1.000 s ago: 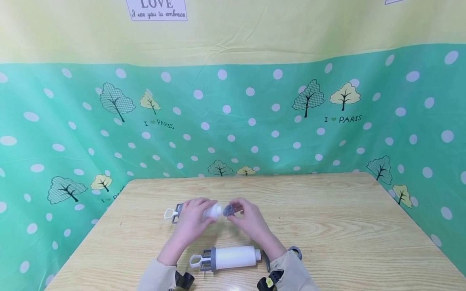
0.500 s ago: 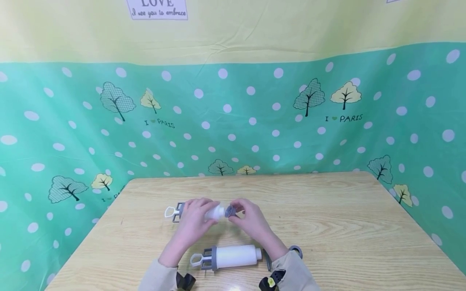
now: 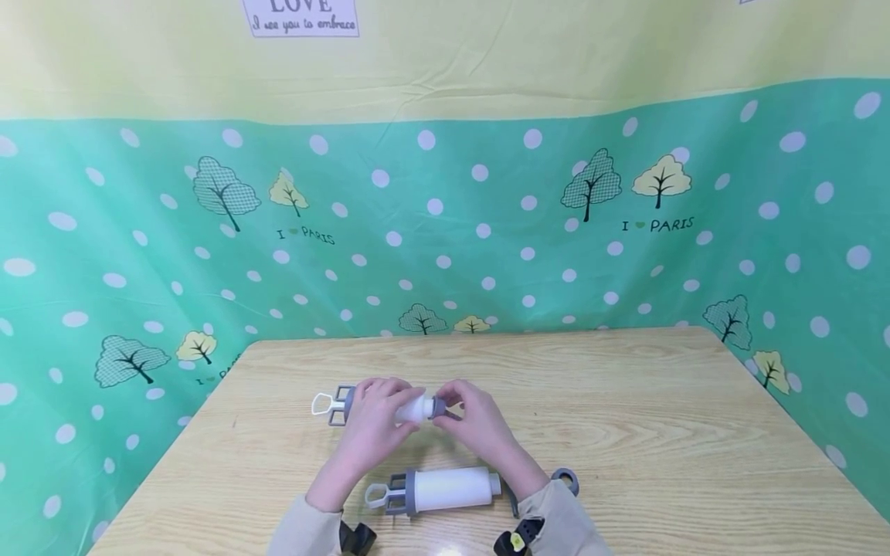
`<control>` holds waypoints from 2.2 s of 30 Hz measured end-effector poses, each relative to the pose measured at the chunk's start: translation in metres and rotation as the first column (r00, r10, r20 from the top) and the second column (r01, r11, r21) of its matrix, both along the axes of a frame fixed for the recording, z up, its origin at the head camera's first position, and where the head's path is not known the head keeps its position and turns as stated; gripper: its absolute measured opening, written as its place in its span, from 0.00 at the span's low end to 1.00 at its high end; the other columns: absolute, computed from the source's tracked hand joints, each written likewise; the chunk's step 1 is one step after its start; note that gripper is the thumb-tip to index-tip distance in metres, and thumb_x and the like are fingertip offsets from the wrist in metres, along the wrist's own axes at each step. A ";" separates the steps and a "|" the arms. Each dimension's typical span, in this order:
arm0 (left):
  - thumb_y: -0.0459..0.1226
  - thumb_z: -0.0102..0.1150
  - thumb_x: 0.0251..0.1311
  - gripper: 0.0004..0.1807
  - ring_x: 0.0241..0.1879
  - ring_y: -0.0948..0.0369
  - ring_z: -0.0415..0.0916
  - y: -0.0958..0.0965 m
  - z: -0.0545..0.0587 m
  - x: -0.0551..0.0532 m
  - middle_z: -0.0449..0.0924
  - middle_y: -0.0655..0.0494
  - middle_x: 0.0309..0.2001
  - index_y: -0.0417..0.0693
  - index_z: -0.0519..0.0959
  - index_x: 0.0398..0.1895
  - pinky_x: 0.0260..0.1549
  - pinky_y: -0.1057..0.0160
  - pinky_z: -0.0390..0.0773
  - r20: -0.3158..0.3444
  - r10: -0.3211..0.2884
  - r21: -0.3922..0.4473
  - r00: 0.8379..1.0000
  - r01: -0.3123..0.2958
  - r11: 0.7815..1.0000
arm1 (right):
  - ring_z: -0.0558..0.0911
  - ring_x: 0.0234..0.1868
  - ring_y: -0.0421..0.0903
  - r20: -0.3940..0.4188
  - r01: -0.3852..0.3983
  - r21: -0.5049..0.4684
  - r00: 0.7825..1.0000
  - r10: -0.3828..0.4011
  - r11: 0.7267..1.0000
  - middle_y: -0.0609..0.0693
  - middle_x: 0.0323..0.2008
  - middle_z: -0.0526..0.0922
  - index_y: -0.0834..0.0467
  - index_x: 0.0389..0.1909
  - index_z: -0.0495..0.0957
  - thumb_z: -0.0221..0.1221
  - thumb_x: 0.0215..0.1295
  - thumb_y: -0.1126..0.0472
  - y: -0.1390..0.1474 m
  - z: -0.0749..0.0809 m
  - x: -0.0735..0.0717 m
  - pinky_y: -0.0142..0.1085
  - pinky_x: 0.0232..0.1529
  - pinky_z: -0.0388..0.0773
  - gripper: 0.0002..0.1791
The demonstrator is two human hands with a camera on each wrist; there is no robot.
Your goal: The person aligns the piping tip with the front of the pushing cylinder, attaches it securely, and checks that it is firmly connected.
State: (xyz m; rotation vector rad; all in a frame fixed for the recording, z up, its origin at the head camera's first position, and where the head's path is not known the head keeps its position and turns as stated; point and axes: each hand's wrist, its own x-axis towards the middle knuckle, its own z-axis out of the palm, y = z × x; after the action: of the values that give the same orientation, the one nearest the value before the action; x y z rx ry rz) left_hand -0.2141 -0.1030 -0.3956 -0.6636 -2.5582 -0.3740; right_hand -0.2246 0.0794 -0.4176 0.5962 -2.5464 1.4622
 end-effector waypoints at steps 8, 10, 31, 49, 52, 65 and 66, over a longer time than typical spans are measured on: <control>0.42 0.73 0.34 0.27 0.43 0.60 0.72 0.003 0.002 0.002 0.79 0.59 0.41 0.54 0.80 0.45 0.54 0.50 0.59 -0.017 -0.013 -0.017 1.000 0.012 1.000 | 0.78 0.42 0.42 -0.002 -0.010 -0.002 1.000 0.010 1.000 0.42 0.37 0.78 0.52 0.41 0.75 0.66 0.48 0.64 -0.001 0.002 0.001 0.44 0.47 0.75 0.18; 0.42 0.73 0.34 0.27 0.43 0.60 0.72 0.003 0.002 0.002 0.79 0.59 0.41 0.55 0.80 0.45 0.55 0.51 0.59 -0.021 -0.014 -0.024 1.000 0.014 1.000 | 0.78 0.42 0.41 -0.005 -0.013 0.002 1.000 0.013 1.000 0.42 0.37 0.78 0.52 0.41 0.75 0.66 0.48 0.64 -0.001 0.002 0.001 0.44 0.47 0.75 0.18; 0.42 0.73 0.34 0.27 0.45 0.60 0.72 0.003 0.004 0.002 0.79 0.59 0.43 0.56 0.80 0.46 0.54 0.51 0.60 -0.062 -0.012 -0.026 0.998 0.011 1.000 | 0.77 0.41 0.39 0.050 -0.057 0.004 0.997 0.057 0.998 0.41 0.37 0.79 0.51 0.46 0.76 0.60 0.57 0.52 0.003 0.004 0.001 0.32 0.42 0.75 0.16; 0.43 0.73 0.34 0.27 0.45 0.60 0.72 0.001 0.004 0.003 0.79 0.59 0.42 0.55 0.80 0.46 0.55 0.51 0.60 -0.071 -0.012 -0.017 0.997 0.011 1.000 | 0.77 0.40 0.40 0.064 -0.088 0.019 0.994 0.086 0.996 0.41 0.35 0.79 0.51 0.44 0.73 0.61 0.56 0.53 0.006 0.003 0.000 0.33 0.41 0.74 0.16; 0.43 0.72 0.35 0.27 0.45 0.60 0.72 0.001 0.004 0.003 0.79 0.59 0.42 0.55 0.80 0.46 0.55 0.51 0.60 -0.071 -0.014 -0.020 0.997 0.013 1.000 | 0.78 0.41 0.40 0.061 -0.094 0.030 0.994 0.092 0.995 0.42 0.36 0.79 0.51 0.44 0.73 0.59 0.58 0.51 0.006 0.003 0.000 0.33 0.42 0.74 0.15; 0.42 0.73 0.35 0.27 0.46 0.59 0.72 0.002 0.006 0.004 0.79 0.60 0.43 0.56 0.80 0.47 0.55 0.51 0.59 -0.074 -0.025 -0.008 0.997 0.024 1.000 | 0.76 0.36 0.39 0.118 -0.081 0.093 0.991 0.070 0.992 0.42 0.34 0.79 0.52 0.43 0.76 0.50 0.64 0.45 0.007 0.008 0.002 0.31 0.33 0.73 0.17; 0.42 0.73 0.35 0.27 0.46 0.59 0.72 0.002 0.006 0.004 0.79 0.60 0.43 0.56 0.80 0.47 0.55 0.51 0.60 -0.074 -0.025 -0.008 0.997 0.025 1.000 | 0.76 0.37 0.39 0.117 -0.084 0.096 0.991 0.073 0.992 0.43 0.35 0.79 0.52 0.43 0.76 0.50 0.64 0.44 0.007 0.008 0.002 0.31 0.34 0.74 0.17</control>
State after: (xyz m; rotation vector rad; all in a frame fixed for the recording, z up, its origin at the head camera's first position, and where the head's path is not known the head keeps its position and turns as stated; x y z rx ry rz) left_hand -0.2098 -0.1014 -0.3901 -0.6995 -2.4844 -0.3431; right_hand -0.2228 0.0867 -0.4099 0.6528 -2.7265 1.4380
